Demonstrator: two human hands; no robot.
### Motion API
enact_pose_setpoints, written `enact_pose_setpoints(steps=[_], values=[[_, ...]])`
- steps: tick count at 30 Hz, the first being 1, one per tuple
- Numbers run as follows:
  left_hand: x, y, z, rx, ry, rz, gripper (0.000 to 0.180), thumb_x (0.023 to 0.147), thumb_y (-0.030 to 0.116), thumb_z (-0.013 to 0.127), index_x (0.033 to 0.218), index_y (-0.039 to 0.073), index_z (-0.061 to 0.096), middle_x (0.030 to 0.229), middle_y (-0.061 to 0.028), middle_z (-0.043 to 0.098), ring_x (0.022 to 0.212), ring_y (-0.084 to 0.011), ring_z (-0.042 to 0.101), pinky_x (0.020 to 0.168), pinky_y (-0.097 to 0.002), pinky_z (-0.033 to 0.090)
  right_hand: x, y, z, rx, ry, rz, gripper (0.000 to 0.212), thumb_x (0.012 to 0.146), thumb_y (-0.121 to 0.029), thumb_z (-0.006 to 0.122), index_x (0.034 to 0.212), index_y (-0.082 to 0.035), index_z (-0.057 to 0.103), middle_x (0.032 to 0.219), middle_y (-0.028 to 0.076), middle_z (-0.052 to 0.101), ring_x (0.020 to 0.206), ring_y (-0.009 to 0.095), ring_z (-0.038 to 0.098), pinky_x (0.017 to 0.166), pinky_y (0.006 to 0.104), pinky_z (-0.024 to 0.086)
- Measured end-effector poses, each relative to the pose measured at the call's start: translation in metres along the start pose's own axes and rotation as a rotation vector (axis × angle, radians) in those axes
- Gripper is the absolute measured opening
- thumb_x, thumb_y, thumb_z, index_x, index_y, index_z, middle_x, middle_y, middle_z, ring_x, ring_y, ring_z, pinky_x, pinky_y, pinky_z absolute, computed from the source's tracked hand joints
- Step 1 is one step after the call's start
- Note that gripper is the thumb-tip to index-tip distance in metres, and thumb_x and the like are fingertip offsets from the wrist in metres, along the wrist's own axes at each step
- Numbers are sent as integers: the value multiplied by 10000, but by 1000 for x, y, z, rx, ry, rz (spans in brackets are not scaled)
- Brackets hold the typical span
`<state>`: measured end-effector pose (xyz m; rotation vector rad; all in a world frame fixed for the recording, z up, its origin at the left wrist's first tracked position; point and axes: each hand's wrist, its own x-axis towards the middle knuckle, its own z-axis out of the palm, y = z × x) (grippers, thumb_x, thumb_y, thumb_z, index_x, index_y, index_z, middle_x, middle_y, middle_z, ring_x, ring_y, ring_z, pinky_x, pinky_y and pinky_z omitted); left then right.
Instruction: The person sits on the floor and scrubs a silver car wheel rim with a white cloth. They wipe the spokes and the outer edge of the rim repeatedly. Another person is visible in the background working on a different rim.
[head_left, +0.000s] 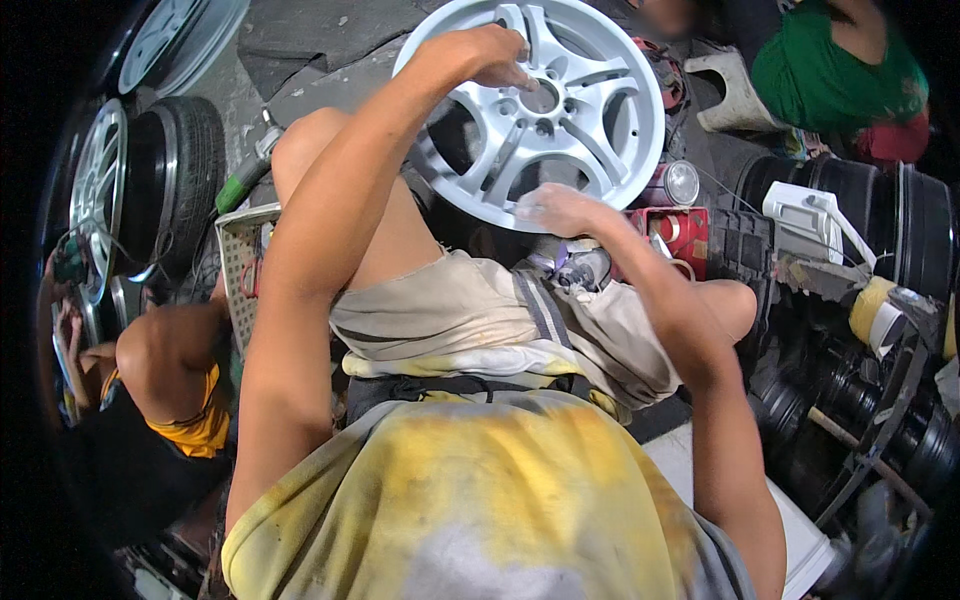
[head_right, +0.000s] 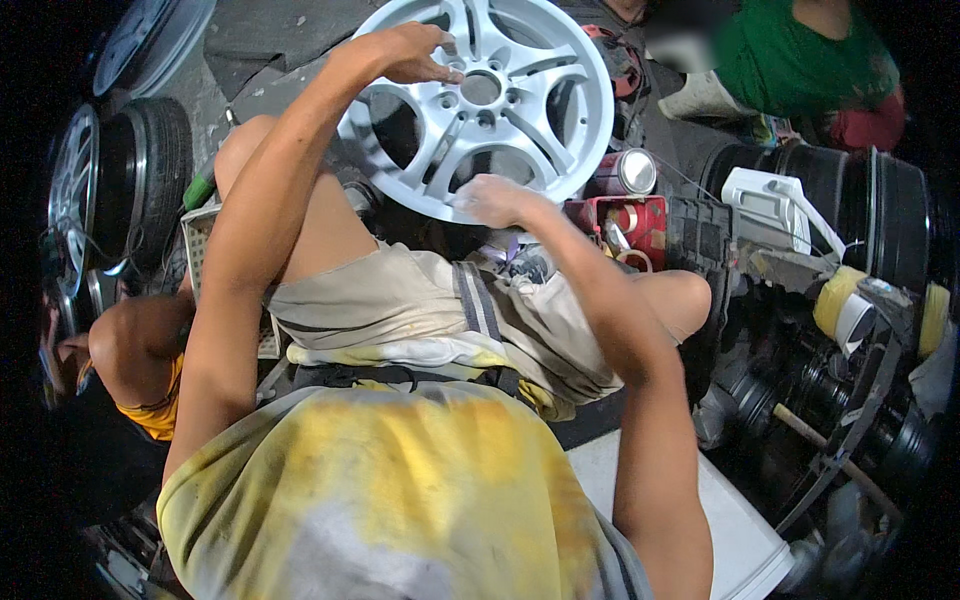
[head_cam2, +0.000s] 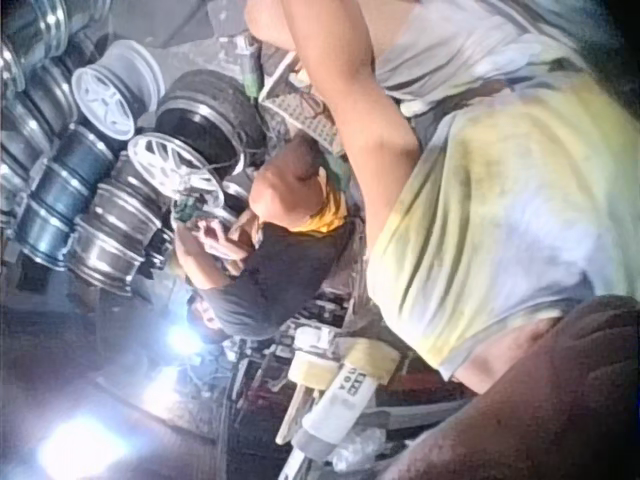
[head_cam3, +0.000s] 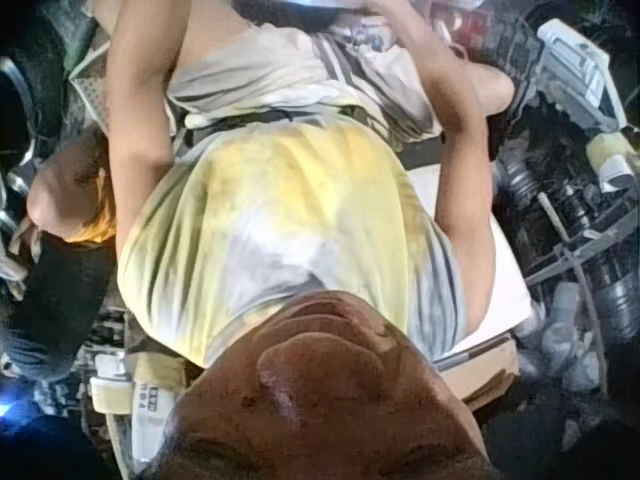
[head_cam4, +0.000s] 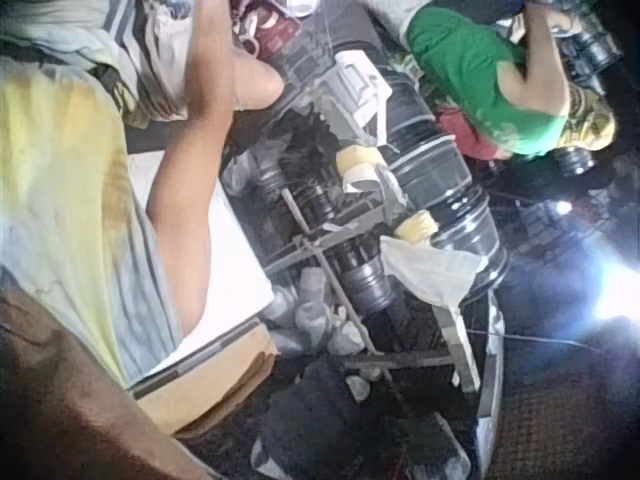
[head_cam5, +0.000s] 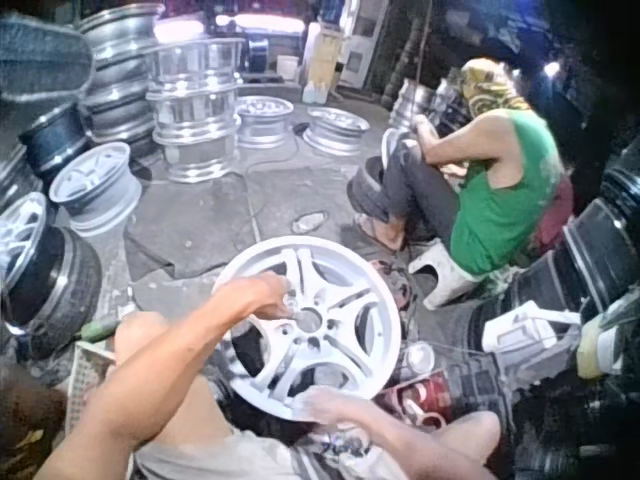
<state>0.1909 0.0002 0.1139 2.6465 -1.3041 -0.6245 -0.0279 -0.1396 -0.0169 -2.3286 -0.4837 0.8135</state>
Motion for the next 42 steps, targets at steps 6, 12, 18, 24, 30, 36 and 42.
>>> enact_pose_setpoints(steps=[6,12,18,24,30,36,42], values=[[-7,-17,-3,43,-43,30,691,844,570,680,1277,33,635,1216,-218,666,1136,-392,633,981,-467,500,-37,17,-18,-172,16,199,303,943,-274,560,1116,-103,740,954,236,706,908,422,665,839,489,521],[-22,-13,11,-15,-16,27,501,781,452,775,1096,64,733,1063,-202,719,1002,-376,691,843,-467,558,-7,-20,-10,-158,-13,190,292,942,-265,549,1121,-135,739,1021,246,697,944,411,668,837,511,515],[-25,-13,2,-1,-127,7,569,837,512,709,1156,41,711,1095,-213,712,1028,-391,682,892,-488,543,-36,19,-35,71,-124,-8,350,978,-219,530,1253,-50,665,1234,194,668,1138,355,632,1017,418,459],[-20,-20,24,-60,-15,-31,464,818,451,755,1071,62,742,1075,-193,721,1000,-370,695,840,-470,560,-23,7,-28,12,-64,-128,323,962,-180,525,1217,-59,682,1169,188,694,1068,370,652,970,422,476],[-20,-6,7,-17,-27,-7,463,846,437,736,1112,58,724,1096,-172,720,1024,-362,689,850,-475,557,-28,-4,-31,-274,-113,133,327,937,-192,502,1184,-123,704,1051,178,709,957,385,661,865,474,514],[-24,-5,7,-14,-39,-18,451,849,437,731,1095,59,729,1106,-164,720,1035,-348,688,872,-456,550,-31,9,-35,-453,-56,327,232,885,-183,553,963,-107,758,891,198,718,872,383,701,770,467,563],[-19,-5,-3,-23,-9,-2,491,839,444,730,1150,65,711,1130,-177,712,1052,-349,682,895,-456,544,39,53,-11,-620,-515,45,275,854,-145,562,1067,-56,711,1072,206,702,956,394,667,856,458,533]])
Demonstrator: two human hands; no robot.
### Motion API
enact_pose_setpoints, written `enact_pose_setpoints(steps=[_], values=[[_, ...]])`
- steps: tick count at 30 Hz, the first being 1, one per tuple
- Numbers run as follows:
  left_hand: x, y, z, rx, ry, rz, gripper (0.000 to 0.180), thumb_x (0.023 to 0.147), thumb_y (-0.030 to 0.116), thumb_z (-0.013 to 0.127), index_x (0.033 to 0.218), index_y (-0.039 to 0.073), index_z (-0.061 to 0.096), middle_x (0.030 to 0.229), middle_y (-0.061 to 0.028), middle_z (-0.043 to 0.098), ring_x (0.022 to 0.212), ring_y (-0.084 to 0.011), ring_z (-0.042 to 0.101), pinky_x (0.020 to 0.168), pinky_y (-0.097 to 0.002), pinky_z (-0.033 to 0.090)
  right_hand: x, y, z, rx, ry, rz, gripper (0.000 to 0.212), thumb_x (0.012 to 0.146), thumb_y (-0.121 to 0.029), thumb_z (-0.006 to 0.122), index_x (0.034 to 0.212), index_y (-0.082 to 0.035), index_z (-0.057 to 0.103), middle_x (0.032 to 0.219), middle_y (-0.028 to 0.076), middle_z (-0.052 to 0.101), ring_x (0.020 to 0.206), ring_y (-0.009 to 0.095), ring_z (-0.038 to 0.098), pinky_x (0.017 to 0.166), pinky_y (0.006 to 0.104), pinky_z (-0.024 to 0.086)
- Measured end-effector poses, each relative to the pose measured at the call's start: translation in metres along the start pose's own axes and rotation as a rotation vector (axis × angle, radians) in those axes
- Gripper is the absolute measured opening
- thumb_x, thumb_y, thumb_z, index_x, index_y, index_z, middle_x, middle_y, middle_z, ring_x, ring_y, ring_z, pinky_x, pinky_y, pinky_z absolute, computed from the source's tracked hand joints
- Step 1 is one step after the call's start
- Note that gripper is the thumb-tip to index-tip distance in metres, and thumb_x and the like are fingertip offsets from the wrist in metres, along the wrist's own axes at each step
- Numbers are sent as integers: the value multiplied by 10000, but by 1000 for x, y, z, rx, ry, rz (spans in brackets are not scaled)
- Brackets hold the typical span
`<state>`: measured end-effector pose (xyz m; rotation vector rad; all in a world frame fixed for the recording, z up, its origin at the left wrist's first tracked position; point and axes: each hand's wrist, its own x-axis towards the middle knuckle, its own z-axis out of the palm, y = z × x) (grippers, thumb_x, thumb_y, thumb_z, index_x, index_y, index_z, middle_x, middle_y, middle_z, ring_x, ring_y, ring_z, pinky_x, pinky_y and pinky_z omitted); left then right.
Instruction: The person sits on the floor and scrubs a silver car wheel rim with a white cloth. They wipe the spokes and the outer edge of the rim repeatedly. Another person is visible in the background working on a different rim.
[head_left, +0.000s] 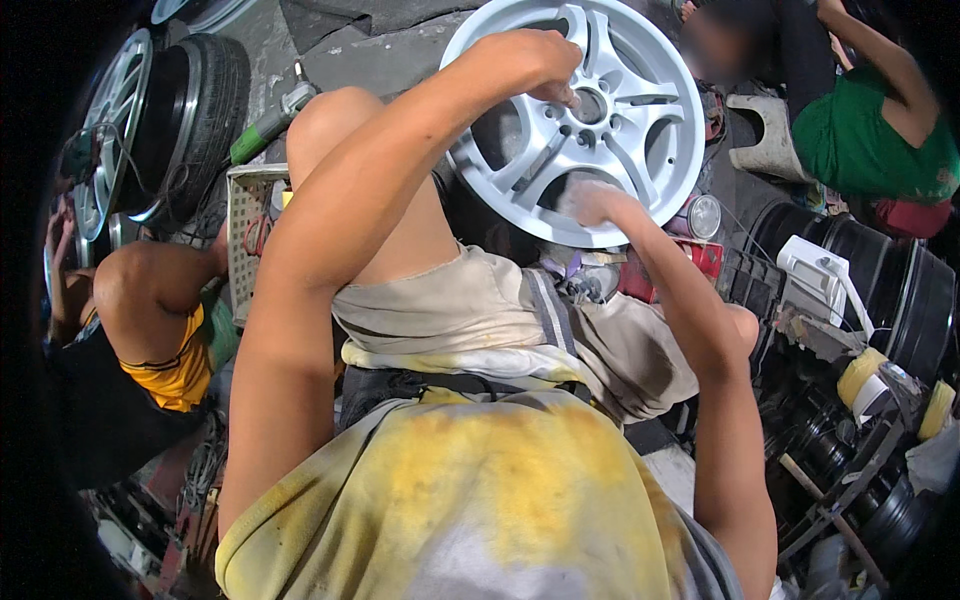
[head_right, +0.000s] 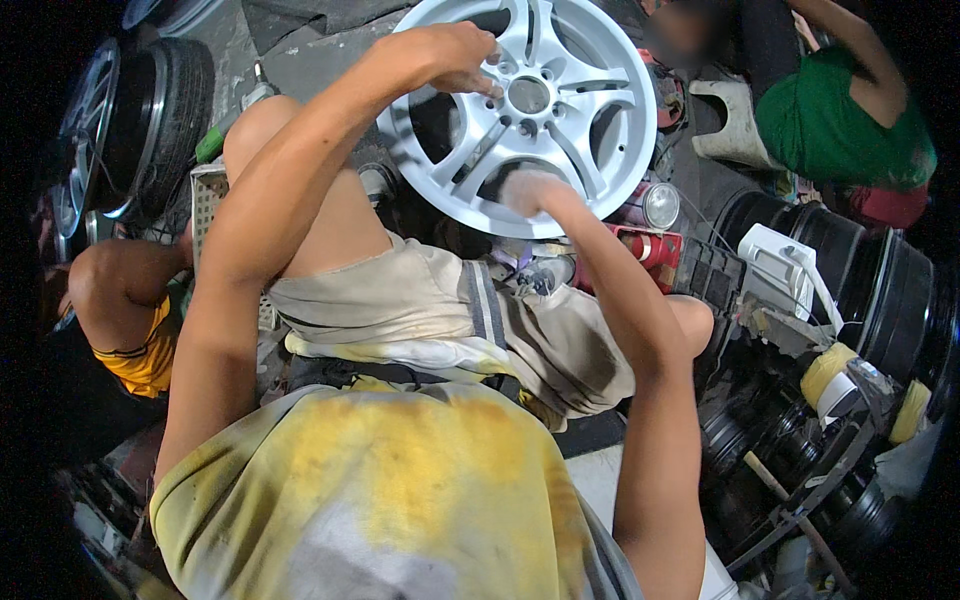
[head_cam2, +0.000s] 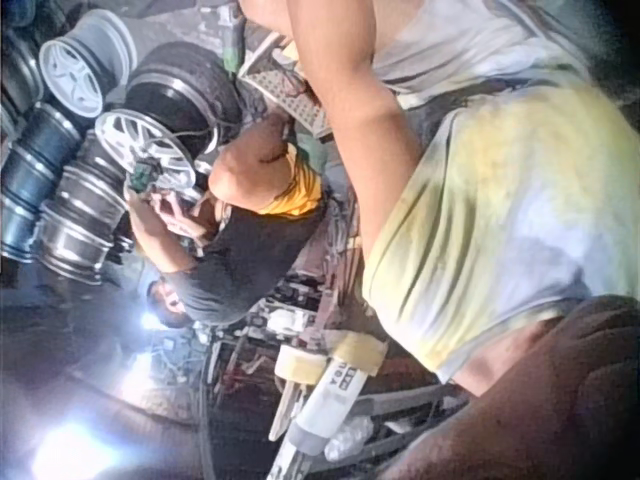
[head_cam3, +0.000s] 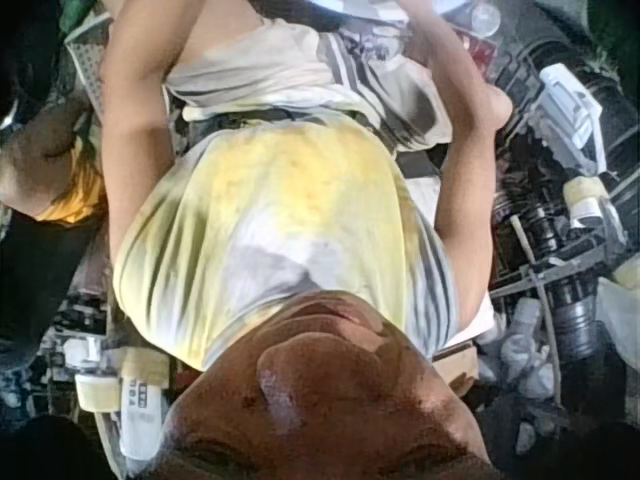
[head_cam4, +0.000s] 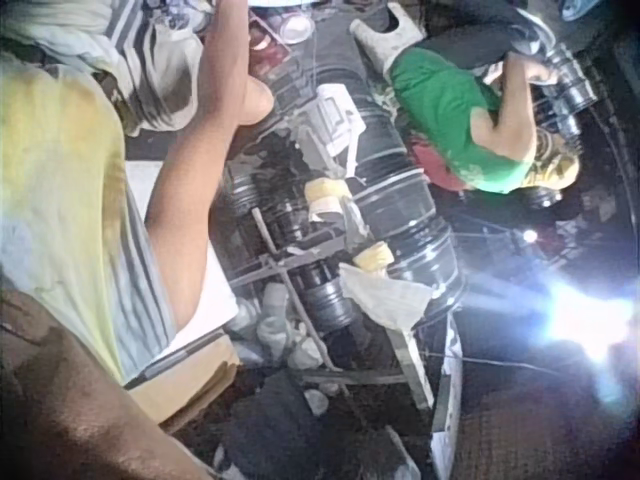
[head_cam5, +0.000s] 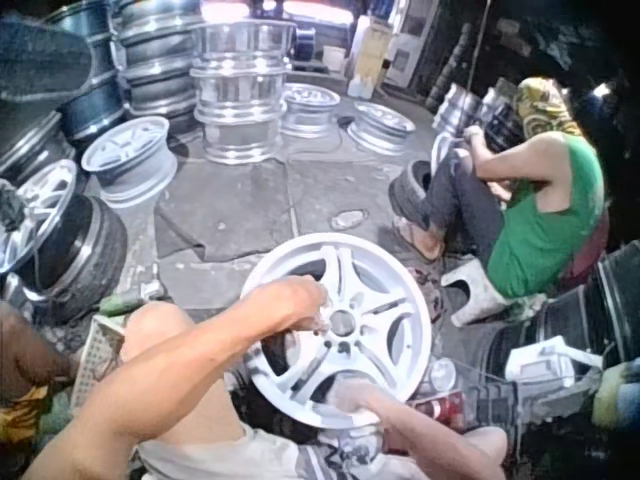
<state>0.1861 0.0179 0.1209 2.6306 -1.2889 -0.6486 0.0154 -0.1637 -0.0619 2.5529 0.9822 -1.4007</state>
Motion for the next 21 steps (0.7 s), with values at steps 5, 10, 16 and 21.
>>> enact_pose_setpoints(steps=[5,10,16,21], values=[[-9,3,4,-26,-33,-7,577,812,448,743,1215,40,678,1106,-219,707,1061,-372,676,917,-457,537,-32,-17,9,568,363,-27,368,880,-169,543,1219,-139,683,1183,209,669,1038,404,635,926,452,502],[-13,-2,1,4,-11,-5,442,837,406,748,1134,81,713,1093,-161,722,1014,-348,693,843,-465,554,-80,-36,6,392,325,40,388,970,-230,495,1323,-140,628,1280,208,626,1120,402,612,965,460,482],[-12,2,10,-5,60,84,481,834,430,749,1136,58,710,1092,-178,717,1017,-359,690,855,-469,551,-67,-43,-5,626,443,-73,346,954,-172,484,1236,-113,675,1168,200,678,1047,390,643,922,467,494],[-17,5,10,17,31,35,482,840,442,743,1107,41,724,1115,-181,713,1033,-367,686,867,-472,553,-53,-65,-14,366,501,148,262,890,-178,535,1048,-87,723,953,219,706,870,402,675,767,487,535]])
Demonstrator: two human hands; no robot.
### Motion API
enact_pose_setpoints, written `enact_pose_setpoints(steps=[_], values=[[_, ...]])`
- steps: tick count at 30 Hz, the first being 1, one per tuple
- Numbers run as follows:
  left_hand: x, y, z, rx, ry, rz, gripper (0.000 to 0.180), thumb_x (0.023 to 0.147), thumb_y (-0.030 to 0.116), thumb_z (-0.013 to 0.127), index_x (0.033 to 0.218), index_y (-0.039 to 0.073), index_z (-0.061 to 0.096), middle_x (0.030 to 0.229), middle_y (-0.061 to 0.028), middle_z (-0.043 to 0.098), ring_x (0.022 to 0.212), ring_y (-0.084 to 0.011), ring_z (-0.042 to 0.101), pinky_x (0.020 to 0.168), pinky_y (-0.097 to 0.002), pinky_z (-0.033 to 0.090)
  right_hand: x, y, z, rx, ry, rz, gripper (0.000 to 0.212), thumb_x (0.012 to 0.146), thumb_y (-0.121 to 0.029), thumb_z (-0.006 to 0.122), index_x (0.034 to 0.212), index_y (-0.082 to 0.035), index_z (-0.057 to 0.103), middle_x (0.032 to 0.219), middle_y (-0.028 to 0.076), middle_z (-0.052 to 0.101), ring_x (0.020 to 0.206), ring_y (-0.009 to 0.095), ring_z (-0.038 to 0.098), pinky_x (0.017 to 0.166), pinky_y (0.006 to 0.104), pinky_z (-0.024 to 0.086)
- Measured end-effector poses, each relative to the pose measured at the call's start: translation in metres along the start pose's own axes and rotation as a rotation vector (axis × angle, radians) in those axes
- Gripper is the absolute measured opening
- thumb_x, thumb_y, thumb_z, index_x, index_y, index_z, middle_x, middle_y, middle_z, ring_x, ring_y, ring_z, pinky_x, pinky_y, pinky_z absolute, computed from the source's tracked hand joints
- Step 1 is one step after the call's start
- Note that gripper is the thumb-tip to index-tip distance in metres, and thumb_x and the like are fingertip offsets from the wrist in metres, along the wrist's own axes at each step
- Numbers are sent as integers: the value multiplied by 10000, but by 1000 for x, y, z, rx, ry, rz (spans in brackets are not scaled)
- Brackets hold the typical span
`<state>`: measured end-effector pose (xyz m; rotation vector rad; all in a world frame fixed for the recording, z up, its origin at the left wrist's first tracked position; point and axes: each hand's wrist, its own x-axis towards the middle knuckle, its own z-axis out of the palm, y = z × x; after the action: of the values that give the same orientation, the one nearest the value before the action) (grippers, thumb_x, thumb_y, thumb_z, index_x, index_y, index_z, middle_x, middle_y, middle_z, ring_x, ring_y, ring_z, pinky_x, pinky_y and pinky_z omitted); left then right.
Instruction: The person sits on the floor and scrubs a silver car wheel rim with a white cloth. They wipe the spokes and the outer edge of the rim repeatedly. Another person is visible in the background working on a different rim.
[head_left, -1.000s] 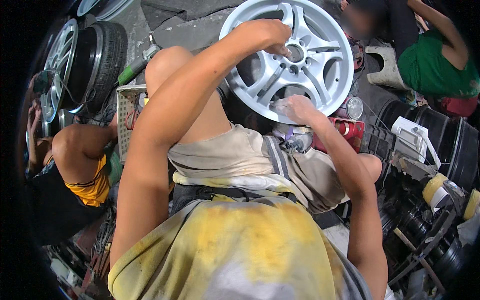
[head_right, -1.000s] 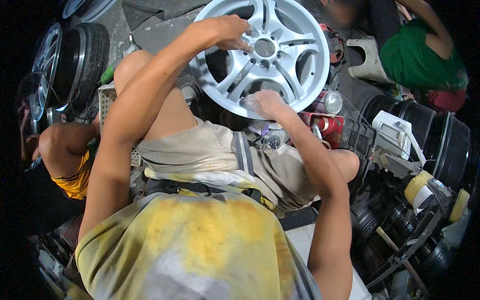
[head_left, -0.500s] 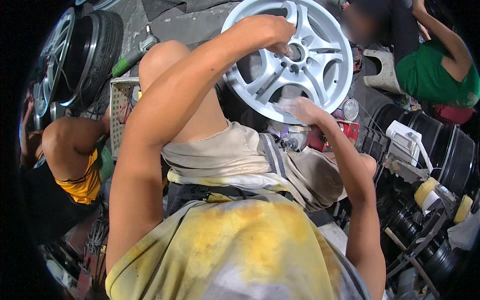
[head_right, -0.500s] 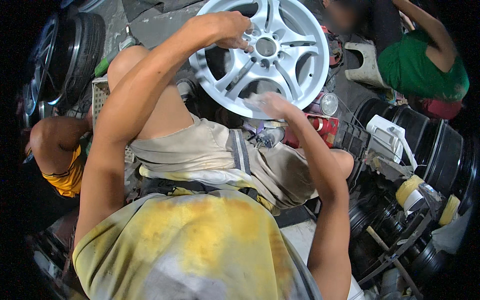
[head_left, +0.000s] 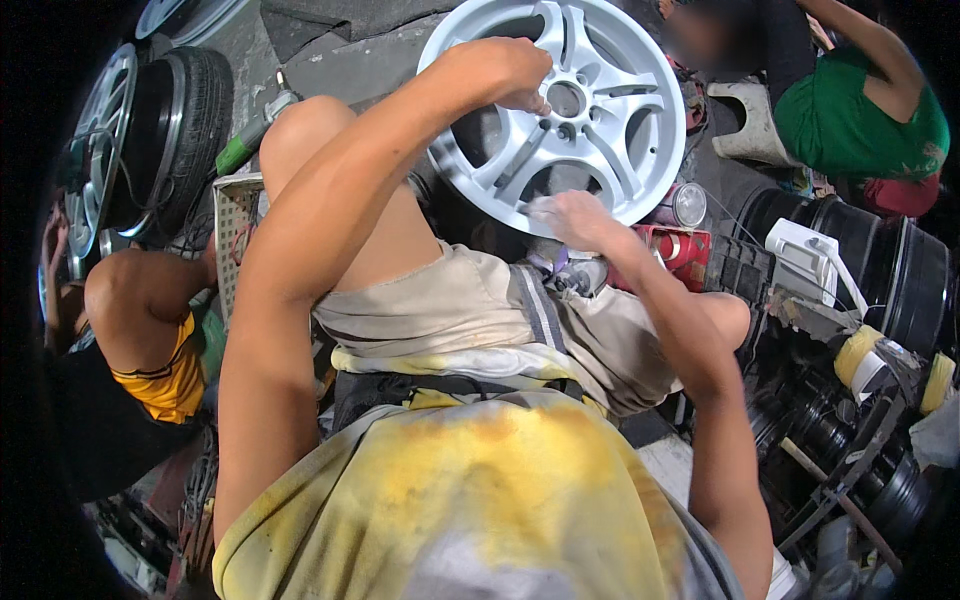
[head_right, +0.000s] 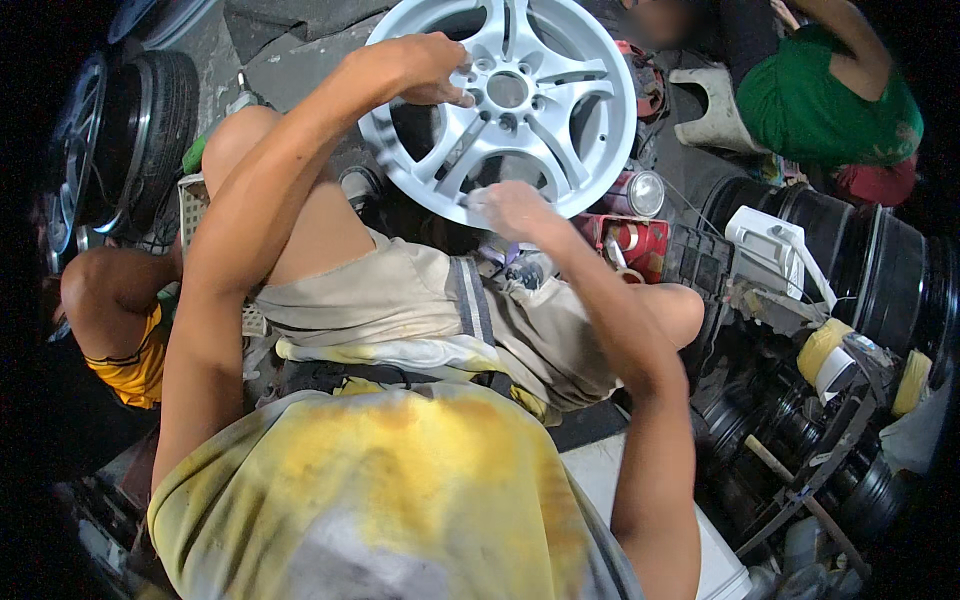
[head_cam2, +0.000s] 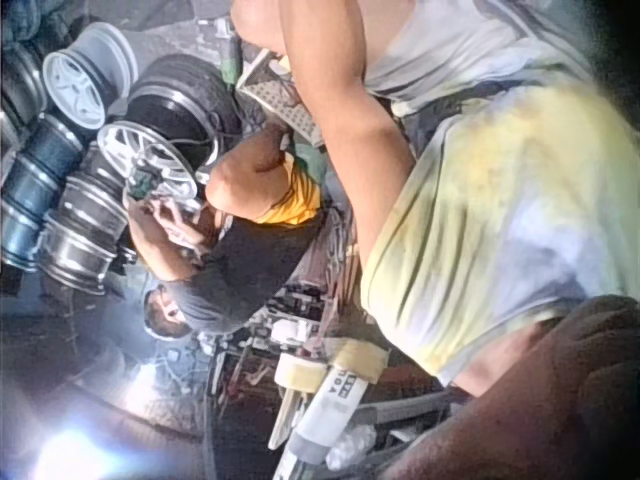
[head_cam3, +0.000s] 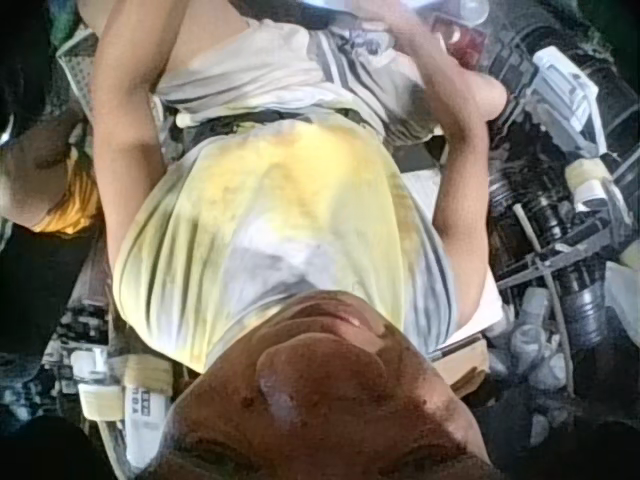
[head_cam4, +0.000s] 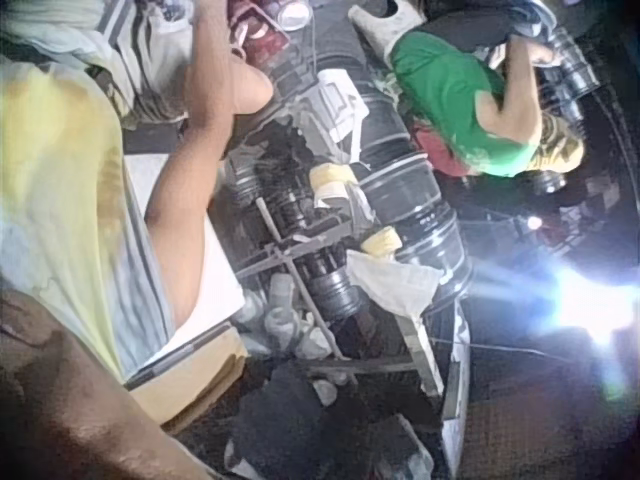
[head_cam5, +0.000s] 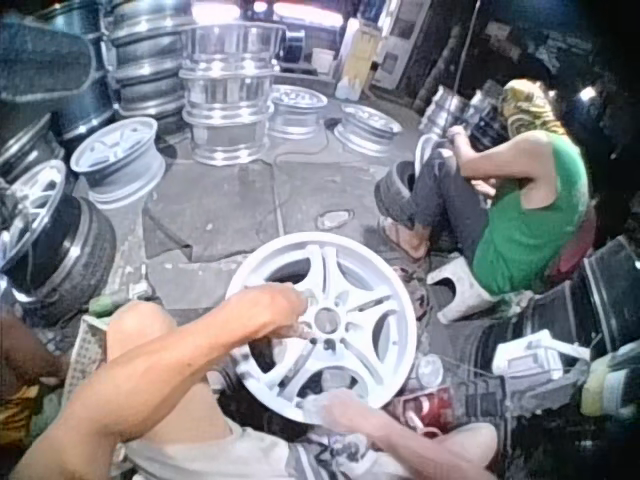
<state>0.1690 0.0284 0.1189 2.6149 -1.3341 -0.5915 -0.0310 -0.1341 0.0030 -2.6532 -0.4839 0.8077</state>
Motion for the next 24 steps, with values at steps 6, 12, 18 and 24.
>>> enact_pose_setpoints(steps=[6,12,18,24], values=[[-1,0,4,3,-109,1,592,859,482,701,1235,26,659,1137,-227,693,1078,-401,659,933,-460,531,18,-46,-2,-137,36,278,225,860,-135,542,860,-12,730,844,225,709,845,409,701,774,488,566],[-3,25,26,-54,-233,199,551,849,491,709,1003,-38,729,1028,-237,719,985,-387,695,836,-473,557,-5,7,-6,292,48,-156,322,954,-305,507,971,-86,743,988,233,705,945,440,660,857,512,517],[-29,69,104,-200,-548,444,492,954,415,568,1021,-53,706,972,-278,705,940,-420,688,846,-500,527,-64,65,-44,-282,-256,218,280,945,-286,533,1045,-121,735,976,175,719,955,353,690,853,464,537],[-52,75,141,224,-477,457,392,919,428,615,1052,86,755,1074,-53,724,1276,-281,421,999,-470,329,-52,58,-24,-423,-96,264,226,877,-202,571,841,-51,736,802,186,715,779,362,712,714,478,566]])
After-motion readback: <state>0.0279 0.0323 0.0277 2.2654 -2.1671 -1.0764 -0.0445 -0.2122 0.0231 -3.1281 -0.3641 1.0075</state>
